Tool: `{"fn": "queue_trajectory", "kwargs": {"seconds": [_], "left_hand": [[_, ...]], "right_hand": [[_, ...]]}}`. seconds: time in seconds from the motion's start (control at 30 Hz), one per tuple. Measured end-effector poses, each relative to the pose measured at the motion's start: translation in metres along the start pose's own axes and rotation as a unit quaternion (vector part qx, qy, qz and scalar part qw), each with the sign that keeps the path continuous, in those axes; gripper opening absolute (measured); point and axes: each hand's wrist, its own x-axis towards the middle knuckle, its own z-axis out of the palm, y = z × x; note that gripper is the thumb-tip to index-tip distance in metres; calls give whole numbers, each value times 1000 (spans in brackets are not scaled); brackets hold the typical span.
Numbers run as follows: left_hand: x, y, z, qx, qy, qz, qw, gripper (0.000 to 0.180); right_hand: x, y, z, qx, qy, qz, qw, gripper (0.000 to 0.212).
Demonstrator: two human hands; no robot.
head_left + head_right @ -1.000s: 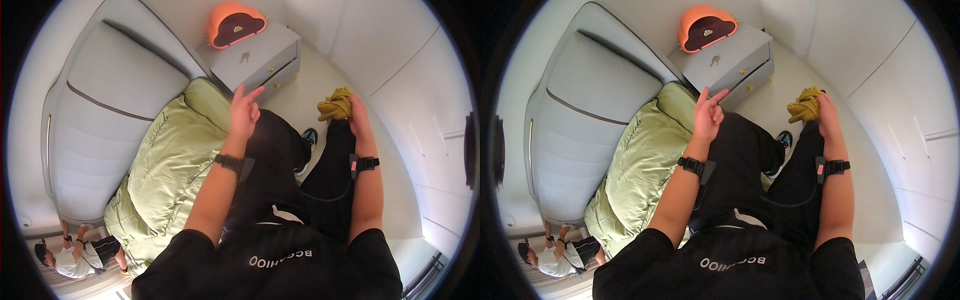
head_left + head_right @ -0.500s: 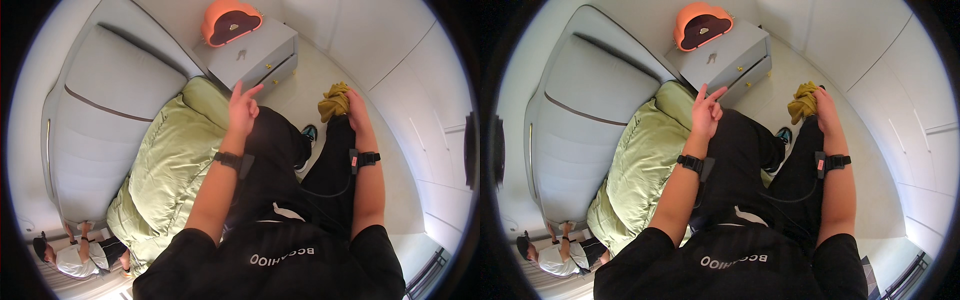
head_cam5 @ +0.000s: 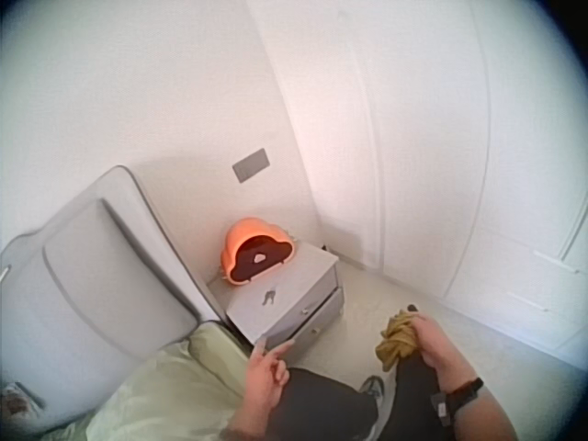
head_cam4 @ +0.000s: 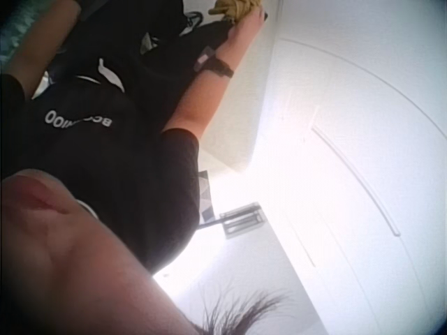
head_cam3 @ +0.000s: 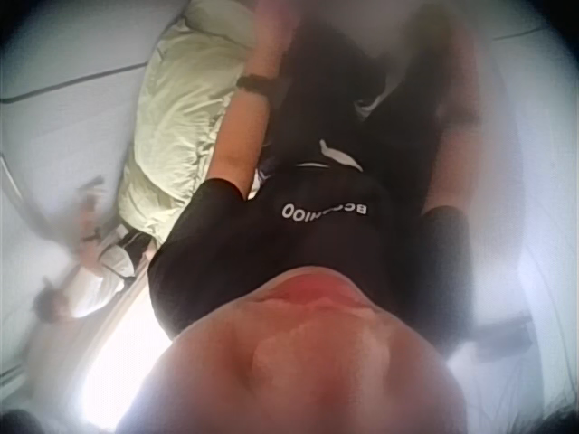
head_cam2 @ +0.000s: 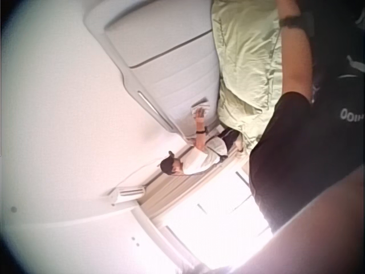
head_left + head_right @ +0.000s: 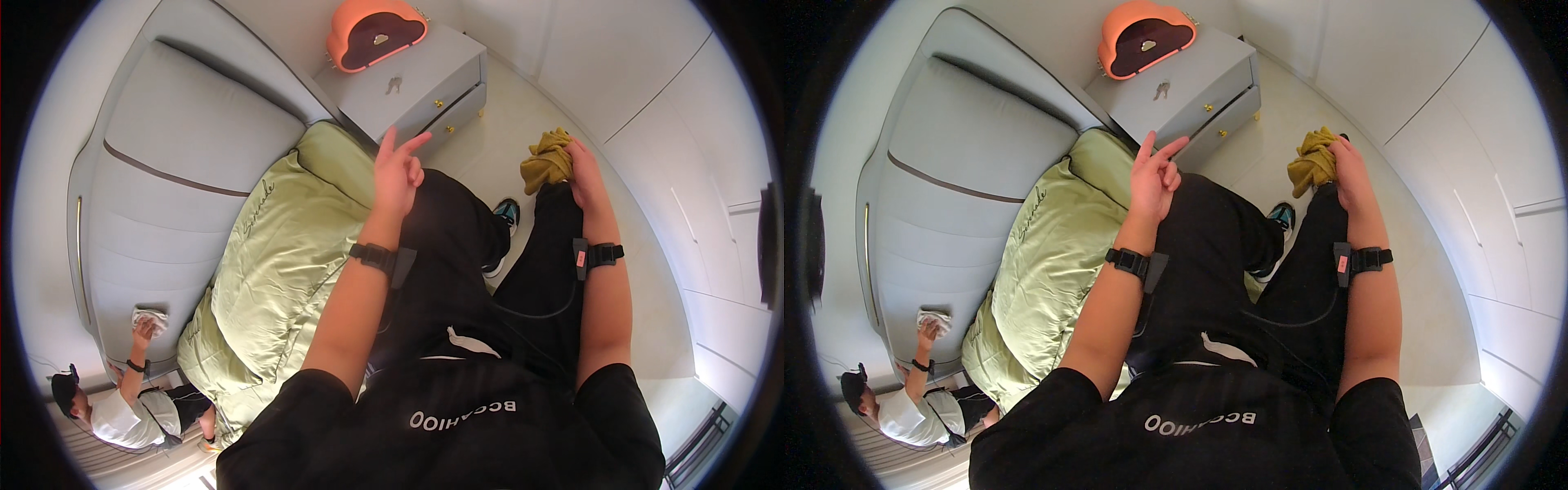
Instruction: The person wipes the inside of a drawer and the headboard of a bed with a cloth before opening a closet and wiping the shelves and the inside of the door.
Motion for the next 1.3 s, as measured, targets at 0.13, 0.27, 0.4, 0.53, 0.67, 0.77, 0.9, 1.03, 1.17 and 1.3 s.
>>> {"fn": "queue_trajectory", "kwargs": {"seconds": [0.13,0.27,0.4,0.53,0.67,0.77,0.9,1.03,1.17,1.3], "left_hand": [[0,1,-2,1,-2,3,1000,83],[0,1,0,-4,-4,3,1000,83],[1,1,0,2,-4,-3,1000,82],[2,0,0,-7,-7,-6,1000,79],[6,3,-6,-6,-3,1,1000,78],[3,-12,-3,122,41,49,990,66],[-2,-13,6,293,-71,21,953,48],[-17,-14,18,466,-82,134,871,36],[-20,-13,31,550,-103,149,815,31],[6,-14,21,587,-186,96,782,33]], "right_hand": [[-1,0,2,10,-16,-1,1000,37],[4,2,-2,6,-17,-1,1000,37],[7,5,-10,-21,-15,-8,1000,37],[5,2,-6,-24,-21,-9,999,36],[9,5,-1,-32,-31,-13,999,33],[2,5,8,10,-46,0,999,33],[-13,-8,12,0,-45,-16,999,39],[-16,-10,14,-30,-59,-7,998,40],[-15,-8,4,-20,-69,-29,997,39],[-1,7,-1,-29,-29,-23,999,39]]}}
